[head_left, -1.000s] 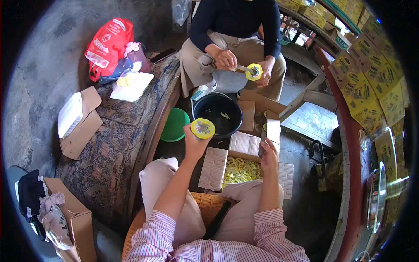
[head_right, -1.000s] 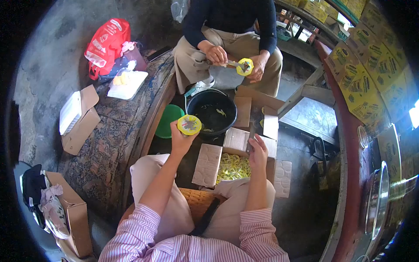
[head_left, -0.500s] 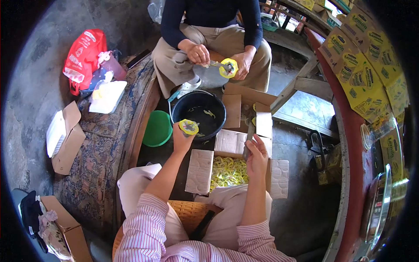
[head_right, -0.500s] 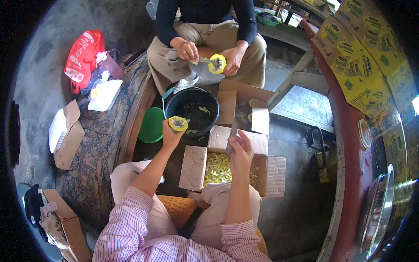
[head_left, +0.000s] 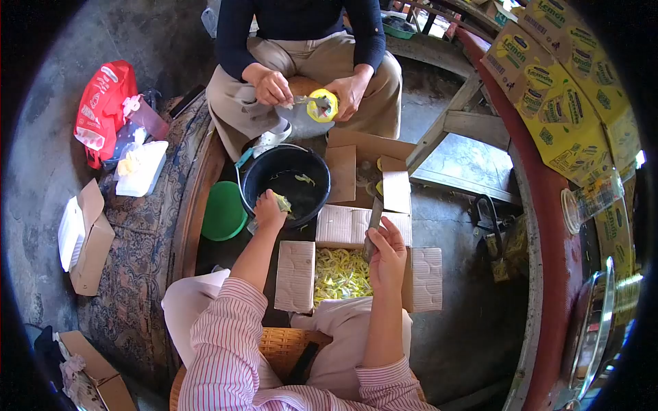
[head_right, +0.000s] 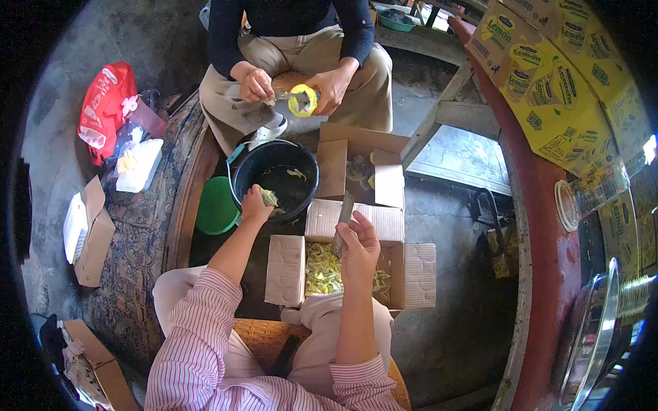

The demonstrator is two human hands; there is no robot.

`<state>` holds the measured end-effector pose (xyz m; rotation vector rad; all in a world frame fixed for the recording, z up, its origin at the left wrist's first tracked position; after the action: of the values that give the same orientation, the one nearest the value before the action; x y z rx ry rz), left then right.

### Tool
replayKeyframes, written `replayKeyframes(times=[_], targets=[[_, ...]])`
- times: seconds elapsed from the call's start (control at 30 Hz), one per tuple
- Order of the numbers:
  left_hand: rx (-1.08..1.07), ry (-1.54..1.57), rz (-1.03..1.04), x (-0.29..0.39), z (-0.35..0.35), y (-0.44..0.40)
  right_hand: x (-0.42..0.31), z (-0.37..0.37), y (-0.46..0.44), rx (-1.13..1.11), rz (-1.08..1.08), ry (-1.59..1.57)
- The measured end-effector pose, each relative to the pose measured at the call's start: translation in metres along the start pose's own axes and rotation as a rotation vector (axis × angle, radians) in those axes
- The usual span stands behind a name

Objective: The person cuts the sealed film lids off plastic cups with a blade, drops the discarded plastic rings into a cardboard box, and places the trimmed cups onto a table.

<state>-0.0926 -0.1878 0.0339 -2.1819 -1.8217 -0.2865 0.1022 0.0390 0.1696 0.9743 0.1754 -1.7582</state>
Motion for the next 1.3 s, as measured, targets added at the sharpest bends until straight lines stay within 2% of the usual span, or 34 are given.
replayKeyframes(times=[0.13,0.43,0.63,0.73,0.83,1.23,1.3], targets=[[-0.098,-0.135,0.062,0.016,-0.006,0.000,0.000,0.001,0.000,-0.002,0.007,-0.011],[0.071,-0.519,0.285,0.017,0.008,-0.015,0.003,0.002,0.000,0.000,0.025,-0.019],[-0.021,-0.704,0.376,0.016,0.032,-0.021,0.003,0.004,0.001,-0.002,0.034,-0.042],[0.049,-0.793,0.520,0.023,0.036,-0.020,0.002,0.004,0.001,-0.006,0.031,-0.057],[0.083,-0.818,0.572,0.028,0.037,-0.016,0.004,0.003,0.000,-0.005,0.023,-0.059],[0.006,-0.897,0.588,0.030,0.049,-0.022,0.009,0.007,0.000,-0.024,0.047,-0.058],[-0.134,-0.895,0.542,0.028,0.054,-0.026,0.010,0.008,0.000,-0.024,0.053,-0.062]])
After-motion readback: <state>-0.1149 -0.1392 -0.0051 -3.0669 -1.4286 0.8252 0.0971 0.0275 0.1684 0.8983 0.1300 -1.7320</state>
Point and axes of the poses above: each hand's wrist, its own y-axis away from the middle knuckle, its own z-axis out of the palm, x = y × z, the point moved 7 cm from there along -y, towards the middle knuckle, and after that the axes turned 10 degrees about z, right-handed, at the moved point
